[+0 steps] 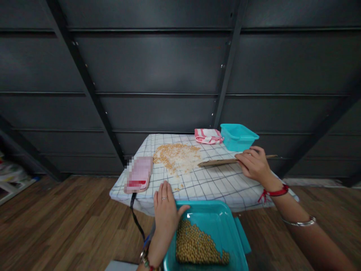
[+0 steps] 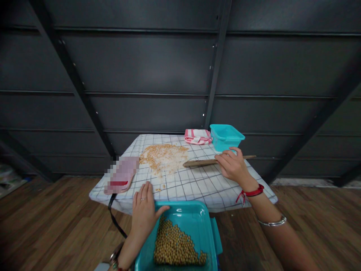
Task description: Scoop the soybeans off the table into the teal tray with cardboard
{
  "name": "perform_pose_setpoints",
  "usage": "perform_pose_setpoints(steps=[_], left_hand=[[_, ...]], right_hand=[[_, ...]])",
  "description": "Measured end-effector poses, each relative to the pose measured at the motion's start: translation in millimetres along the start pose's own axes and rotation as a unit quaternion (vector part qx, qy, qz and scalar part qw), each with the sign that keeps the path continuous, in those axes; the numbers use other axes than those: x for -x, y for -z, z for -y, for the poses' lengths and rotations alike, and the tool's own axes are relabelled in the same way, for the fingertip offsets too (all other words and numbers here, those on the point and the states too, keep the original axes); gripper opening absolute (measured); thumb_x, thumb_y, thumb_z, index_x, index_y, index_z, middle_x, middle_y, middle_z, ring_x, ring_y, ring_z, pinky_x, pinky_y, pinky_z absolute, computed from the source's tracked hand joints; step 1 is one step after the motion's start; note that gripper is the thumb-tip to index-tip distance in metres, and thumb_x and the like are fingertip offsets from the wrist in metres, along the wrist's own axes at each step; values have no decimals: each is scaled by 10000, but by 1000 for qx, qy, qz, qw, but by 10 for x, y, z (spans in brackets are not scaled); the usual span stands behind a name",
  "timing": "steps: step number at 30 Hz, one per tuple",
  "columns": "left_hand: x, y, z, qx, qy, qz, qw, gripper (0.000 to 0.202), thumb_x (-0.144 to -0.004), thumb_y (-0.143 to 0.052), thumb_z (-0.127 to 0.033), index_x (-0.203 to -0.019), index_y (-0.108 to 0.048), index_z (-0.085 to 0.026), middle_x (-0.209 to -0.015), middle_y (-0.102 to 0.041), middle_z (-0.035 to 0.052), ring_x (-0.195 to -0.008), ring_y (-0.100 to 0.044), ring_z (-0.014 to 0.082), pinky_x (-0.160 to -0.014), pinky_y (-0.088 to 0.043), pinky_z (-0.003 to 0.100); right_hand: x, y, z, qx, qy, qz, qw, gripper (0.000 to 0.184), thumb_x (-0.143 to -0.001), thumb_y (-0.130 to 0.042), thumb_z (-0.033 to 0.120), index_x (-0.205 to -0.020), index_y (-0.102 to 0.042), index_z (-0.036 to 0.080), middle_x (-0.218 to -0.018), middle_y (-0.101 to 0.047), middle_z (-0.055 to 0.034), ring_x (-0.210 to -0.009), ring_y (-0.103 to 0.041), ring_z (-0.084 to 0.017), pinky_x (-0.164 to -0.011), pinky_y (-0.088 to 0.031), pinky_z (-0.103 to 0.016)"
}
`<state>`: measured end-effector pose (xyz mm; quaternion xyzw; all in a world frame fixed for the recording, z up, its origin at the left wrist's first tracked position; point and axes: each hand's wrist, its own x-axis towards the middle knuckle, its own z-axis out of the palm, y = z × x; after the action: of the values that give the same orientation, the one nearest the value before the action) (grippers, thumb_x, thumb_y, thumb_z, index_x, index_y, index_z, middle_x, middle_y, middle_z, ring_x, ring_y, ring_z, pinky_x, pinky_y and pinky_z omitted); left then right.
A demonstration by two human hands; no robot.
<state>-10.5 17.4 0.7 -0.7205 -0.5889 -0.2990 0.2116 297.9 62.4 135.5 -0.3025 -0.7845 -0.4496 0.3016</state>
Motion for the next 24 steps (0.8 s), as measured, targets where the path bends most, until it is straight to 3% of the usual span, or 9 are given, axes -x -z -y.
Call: perform_pose_setpoints(steps=[24], left_hand=[[-9, -14, 9, 15, 9, 8, 1000, 925, -688, -376, -709, -1288, -334, -5, -1246, -485, 254, -1164, -421, 341, -958, -312, 500]], right_hand=[[-22, 162, 121, -49, 1, 0, 999, 172, -768, -473, 93, -879, -559, 193, -658, -629, -5, -673, -542, -167, -785, -378, -392]])
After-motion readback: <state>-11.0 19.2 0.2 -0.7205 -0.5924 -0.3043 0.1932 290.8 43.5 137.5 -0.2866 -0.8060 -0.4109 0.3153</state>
